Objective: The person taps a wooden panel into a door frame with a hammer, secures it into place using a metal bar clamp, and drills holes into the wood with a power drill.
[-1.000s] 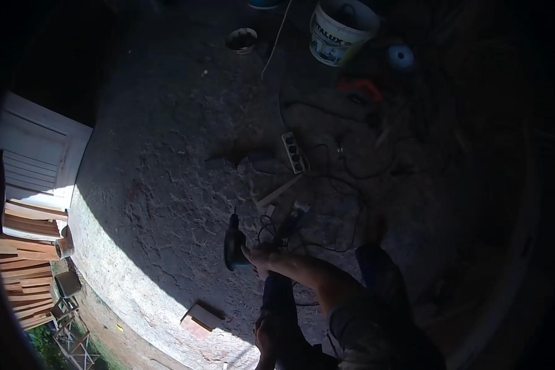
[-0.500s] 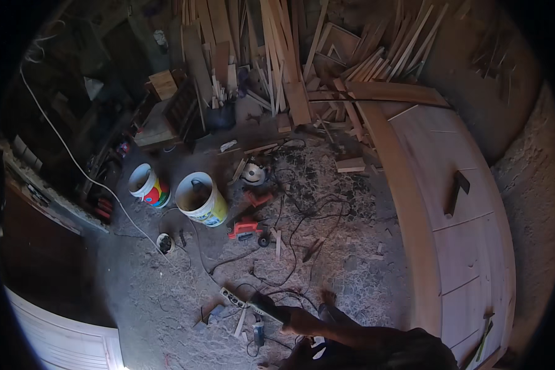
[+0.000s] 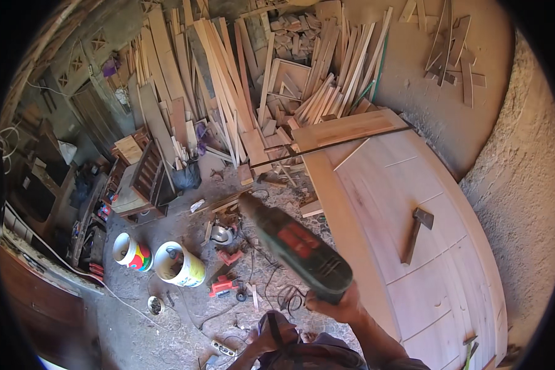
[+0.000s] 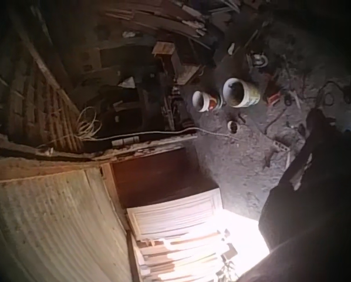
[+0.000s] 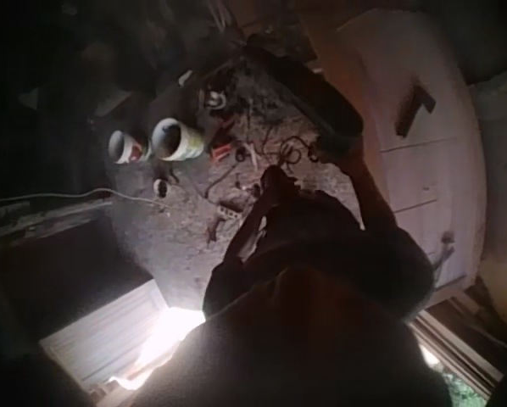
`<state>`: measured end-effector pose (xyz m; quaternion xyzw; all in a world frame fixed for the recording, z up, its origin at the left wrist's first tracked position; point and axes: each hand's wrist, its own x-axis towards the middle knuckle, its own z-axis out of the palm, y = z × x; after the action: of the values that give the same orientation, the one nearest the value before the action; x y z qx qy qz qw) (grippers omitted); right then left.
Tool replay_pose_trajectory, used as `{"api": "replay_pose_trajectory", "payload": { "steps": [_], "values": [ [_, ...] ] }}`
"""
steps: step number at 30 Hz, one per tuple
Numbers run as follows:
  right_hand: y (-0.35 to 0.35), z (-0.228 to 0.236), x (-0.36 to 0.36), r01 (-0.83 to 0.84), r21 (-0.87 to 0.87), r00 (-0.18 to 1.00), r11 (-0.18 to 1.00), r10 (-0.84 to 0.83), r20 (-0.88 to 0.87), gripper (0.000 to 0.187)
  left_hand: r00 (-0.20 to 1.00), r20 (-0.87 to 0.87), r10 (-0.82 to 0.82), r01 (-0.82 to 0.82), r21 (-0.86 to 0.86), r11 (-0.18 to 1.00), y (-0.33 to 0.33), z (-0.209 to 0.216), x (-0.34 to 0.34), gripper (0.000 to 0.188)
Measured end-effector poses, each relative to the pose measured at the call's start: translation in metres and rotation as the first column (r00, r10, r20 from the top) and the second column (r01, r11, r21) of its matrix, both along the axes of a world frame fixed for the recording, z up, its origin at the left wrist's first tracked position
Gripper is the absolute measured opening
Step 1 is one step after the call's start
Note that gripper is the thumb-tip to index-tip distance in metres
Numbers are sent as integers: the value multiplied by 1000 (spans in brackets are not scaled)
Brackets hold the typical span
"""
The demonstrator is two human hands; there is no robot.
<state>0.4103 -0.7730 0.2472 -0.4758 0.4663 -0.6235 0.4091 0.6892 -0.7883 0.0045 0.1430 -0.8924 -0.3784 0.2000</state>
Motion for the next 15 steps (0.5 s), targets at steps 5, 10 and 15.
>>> {"api": "replay_pose_trajectory", "payload": {
  "steps": [5,10,15],
  "values": [
    [-53,-13,-47,229,206,962,951,-253,100,32,895,446,8,-211,409,888,-89,63,-28,41],
    [-118,-42,-58,318,333,886,888,-403,228,39,744,649,157,-473,346,810,-201,-8,-17,41],
    [-170,-44,-83,390,489,880,780,-473,53,34,808,534,249,-435,256,863,-352,36,-66,48]
  ]
}}
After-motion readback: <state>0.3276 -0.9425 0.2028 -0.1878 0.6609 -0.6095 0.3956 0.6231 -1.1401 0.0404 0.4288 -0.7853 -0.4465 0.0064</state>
